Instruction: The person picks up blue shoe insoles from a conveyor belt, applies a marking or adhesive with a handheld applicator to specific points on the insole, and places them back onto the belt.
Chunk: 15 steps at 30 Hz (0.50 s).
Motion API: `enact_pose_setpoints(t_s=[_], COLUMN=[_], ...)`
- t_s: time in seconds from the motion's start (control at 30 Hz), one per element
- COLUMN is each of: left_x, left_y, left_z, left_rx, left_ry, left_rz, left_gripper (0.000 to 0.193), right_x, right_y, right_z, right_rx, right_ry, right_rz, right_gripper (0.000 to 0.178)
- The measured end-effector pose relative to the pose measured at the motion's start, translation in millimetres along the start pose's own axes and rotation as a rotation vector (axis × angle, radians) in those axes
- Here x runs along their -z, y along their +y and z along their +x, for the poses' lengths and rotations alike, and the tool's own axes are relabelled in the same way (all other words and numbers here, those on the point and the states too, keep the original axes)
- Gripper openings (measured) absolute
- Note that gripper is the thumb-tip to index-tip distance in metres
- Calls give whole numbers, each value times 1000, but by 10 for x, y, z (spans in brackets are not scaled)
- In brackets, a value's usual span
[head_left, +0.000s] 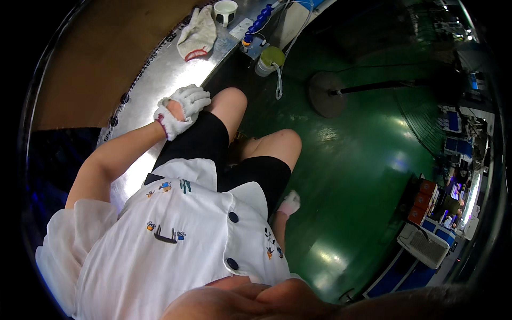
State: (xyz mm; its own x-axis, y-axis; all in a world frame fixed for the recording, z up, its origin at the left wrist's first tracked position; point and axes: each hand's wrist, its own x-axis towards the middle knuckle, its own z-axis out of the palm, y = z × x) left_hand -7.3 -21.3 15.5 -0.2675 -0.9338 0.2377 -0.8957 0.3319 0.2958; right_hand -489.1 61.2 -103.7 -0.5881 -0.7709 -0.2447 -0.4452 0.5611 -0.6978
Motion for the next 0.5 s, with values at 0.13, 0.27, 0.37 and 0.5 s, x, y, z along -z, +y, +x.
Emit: enact_pose_setpoints(t_s=[0.13, 0.27, 0.37, 0.5], left_x=[-110, -46, -52, -188], left_y=[-93, 2, 27, 4], left_z=[114, 83, 119, -11], left_rx=[-24, 15, 35, 5], left_ry=[-27, -165, -203, -169], left_rz=[18, 17, 9, 34], left_gripper=[39, 40, 38, 40], right_x=[-2, -266, -505, -727], right_y=[-1109, -2240, -2470, -2201], right_z=[469, 461, 393, 76], right_rx=[301, 664, 594, 550], right_ry=[-6, -201, -401, -550], right_rz=[27, -68, 2, 54], right_gripper=[20, 13, 13, 11])
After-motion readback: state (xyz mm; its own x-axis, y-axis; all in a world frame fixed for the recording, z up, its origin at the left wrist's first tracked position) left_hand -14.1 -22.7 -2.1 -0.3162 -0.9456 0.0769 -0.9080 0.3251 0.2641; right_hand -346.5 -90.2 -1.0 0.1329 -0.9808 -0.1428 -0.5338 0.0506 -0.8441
